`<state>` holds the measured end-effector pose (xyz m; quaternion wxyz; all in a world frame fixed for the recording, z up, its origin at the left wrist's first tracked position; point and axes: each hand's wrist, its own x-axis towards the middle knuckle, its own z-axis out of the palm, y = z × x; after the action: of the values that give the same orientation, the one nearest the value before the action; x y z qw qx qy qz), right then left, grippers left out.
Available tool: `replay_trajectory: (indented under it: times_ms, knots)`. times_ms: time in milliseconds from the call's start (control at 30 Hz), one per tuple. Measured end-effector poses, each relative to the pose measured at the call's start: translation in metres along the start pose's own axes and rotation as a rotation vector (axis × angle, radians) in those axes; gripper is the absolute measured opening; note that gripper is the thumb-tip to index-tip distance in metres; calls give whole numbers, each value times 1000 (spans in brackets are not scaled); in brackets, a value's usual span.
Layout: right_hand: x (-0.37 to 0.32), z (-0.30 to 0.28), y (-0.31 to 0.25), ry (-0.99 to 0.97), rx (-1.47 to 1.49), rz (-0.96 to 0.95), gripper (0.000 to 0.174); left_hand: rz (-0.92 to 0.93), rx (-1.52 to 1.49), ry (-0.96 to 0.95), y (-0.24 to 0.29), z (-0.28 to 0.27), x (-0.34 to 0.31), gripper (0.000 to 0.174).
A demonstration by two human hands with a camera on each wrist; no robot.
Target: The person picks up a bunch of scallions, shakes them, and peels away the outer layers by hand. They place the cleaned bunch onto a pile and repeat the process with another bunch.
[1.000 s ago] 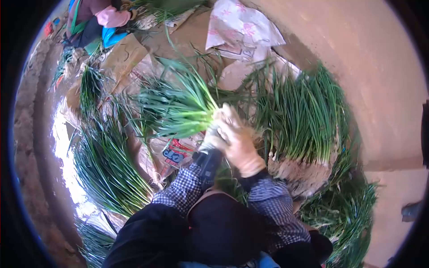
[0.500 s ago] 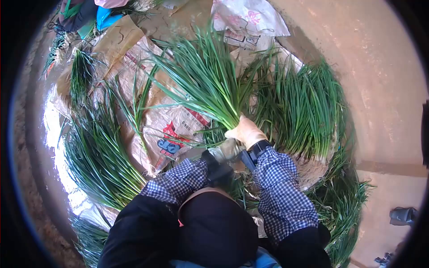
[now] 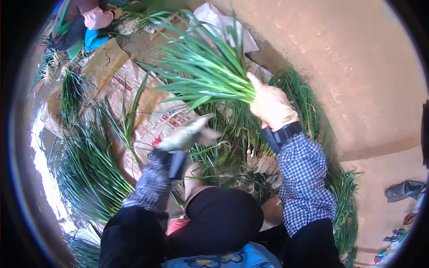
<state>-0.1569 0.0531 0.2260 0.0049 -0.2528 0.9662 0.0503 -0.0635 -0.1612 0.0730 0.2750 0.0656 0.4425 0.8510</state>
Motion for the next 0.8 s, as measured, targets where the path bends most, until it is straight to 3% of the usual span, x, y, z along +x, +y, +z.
replay_trajectory:
  times_ms: [67,133,200,267,300,333,467,500,567,600,633,733,800]
  knots:
    - [-6,-7,-27,232,-216,-205,58,147,-43,-3,29,74,22,79]
    - [-22,-38,-73,224,-503,-207,53,419,-584,-20,30,87,67,64]
    - [-22,-46,-70,319,-246,-326,57,538,-903,-5,51,99,73,53]
    - [-39,-71,-73,301,-140,-383,63,642,-901,7,77,110,57,48]
    - [-50,-88,-78,291,-84,-422,66,795,-839,136,87,118,49,42]
    - [-61,-106,-81,136,176,-405,80,804,-858,114,93,123,42,40]
    - [-90,-119,-83,302,349,-510,91,779,-894,58,105,138,18,34]
    - [-96,-115,-81,257,722,-453,95,812,-898,76,108,137,17,33]
    - [-126,-119,-74,272,1140,-290,103,859,-916,153,121,130,7,32]
    - [-145,-128,-62,340,1189,-199,108,874,-931,217,134,118,-1,33]
    - [-158,-124,-49,232,1197,-97,115,881,-1023,253,144,110,-10,31]
    - [-133,-71,-57,110,1109,-251,113,979,-1036,171,151,103,-21,38]
    - [-109,-65,-110,317,1050,-242,94,961,-1031,219,152,121,-35,43]
